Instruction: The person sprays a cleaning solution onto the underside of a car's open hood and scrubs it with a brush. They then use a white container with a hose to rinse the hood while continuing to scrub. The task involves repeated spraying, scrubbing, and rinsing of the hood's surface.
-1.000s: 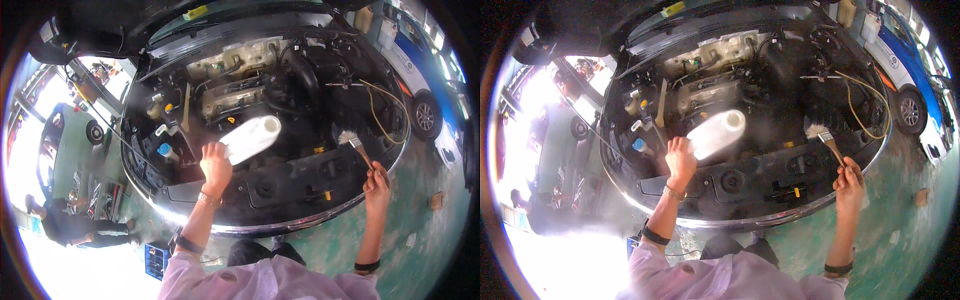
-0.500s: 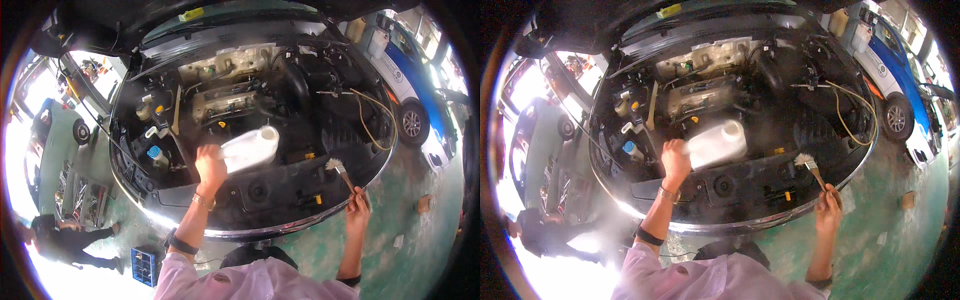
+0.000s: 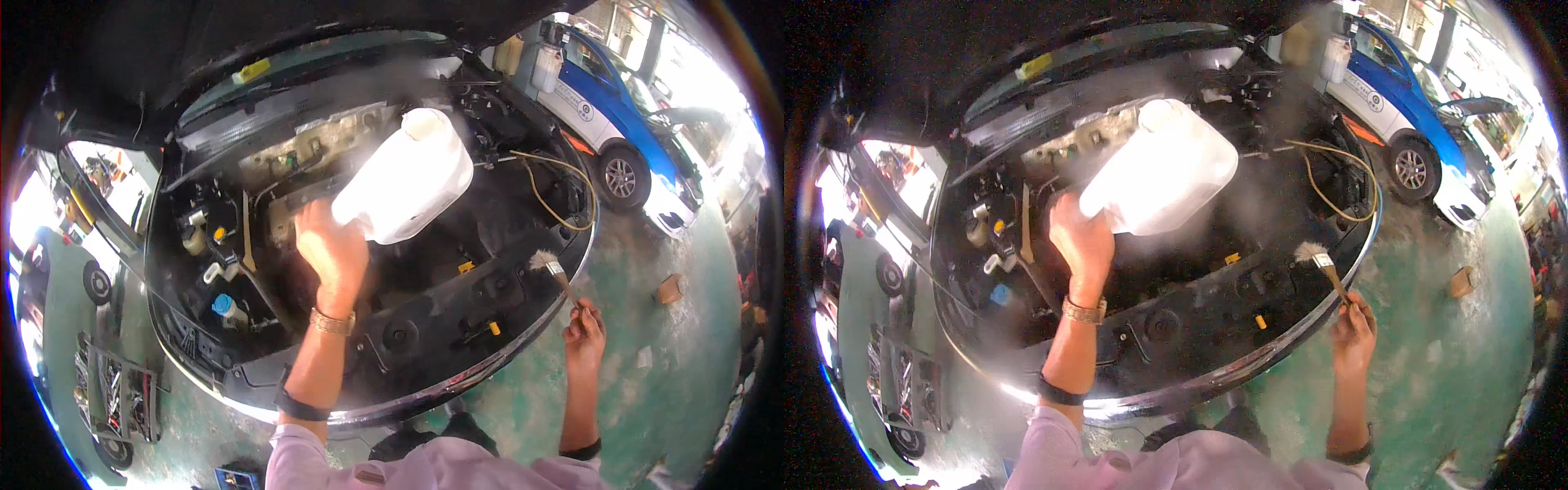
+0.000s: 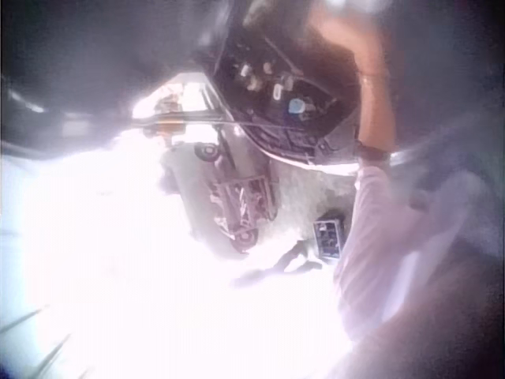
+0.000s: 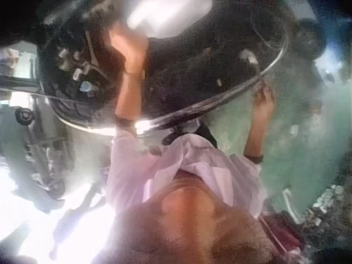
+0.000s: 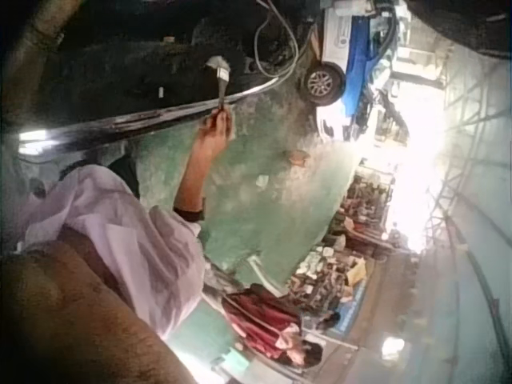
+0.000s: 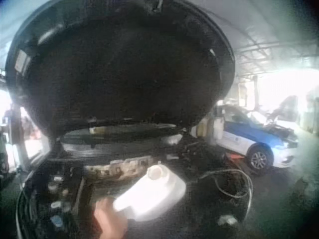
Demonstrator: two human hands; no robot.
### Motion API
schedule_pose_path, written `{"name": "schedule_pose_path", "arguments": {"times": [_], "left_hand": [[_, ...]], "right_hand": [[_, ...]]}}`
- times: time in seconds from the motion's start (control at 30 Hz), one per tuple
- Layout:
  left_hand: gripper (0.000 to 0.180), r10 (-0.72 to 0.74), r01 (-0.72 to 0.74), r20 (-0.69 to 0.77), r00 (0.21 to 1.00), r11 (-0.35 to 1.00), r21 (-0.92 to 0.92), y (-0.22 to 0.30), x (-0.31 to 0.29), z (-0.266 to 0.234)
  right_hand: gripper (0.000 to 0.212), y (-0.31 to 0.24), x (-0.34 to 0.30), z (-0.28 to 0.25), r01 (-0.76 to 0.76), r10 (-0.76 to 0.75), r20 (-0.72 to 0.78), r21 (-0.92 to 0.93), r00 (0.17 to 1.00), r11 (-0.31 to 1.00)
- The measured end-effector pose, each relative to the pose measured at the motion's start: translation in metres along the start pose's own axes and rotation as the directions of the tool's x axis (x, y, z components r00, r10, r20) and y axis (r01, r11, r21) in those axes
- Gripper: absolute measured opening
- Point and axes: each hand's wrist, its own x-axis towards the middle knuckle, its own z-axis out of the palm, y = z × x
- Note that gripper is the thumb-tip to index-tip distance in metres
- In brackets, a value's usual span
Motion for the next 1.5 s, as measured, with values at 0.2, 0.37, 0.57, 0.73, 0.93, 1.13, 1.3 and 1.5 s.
{"name": "schedule_pose_path", "arguments": {"times": [0.2,0.37,0.57,0.73,0.93,1.13,1.3,1.5], "left_hand": [[0.023,0.061,-0.064,-0.041,0.997,0.995,-0.08,0.075,-0.042,0.062],[0.033,0.208,-0.197,0.085,0.974,0.972,-0.127,0.155,-0.098,0.101],[0.031,0.328,-0.288,0.251,0.911,0.94,-0.185,0.217,-0.157,0.146],[0.031,0.297,-0.272,0.375,0.878,0.955,-0.119,0.232,-0.184,0.179],[0.035,0.27,-0.239,0.462,0.845,0.963,-0.126,0.247,-0.209,0.189],[0.045,0.252,-0.206,0.5,0.828,0.968,-0.146,0.249,-0.212,0.18],[0.053,0.141,-0.086,0.449,0.882,0.986,-0.141,0.244,-0.222,0.15],[0.043,-0.182,0.196,0.236,0.955,0.98,-0.038,0.21,-0.262,0.084]], "right_hand": [[0.027,-0.016,0.05,-0.024,0.045,-0.045,-0.006,0.021,0.999,0.999],[0.028,-0.058,0.126,-0.094,0.124,-0.134,0.072,0.126,0.988,0.984],[0.03,-0.09,0.209,-0.169,0.085,-0.104,0.106,0.174,0.989,0.981],[0.027,-0.092,0.245,-0.189,0.024,-0.081,0.266,0.211,0.96,0.977],[0.028,-0.104,0.253,-0.196,0.019,-0.076,0.248,0.227,0.966,0.974],[0.03,-0.101,0.26,-0.17,-0.018,-0.072,0.36,0.24,0.93,0.971],[0.029,-0.089,0.259,-0.13,-0.073,-0.051,0.476,0.239,0.878,0.968],[0.033,-0.065,0.234,-0.077,-0.107,0.031,0.557,0.105,0.83,0.989]]}}
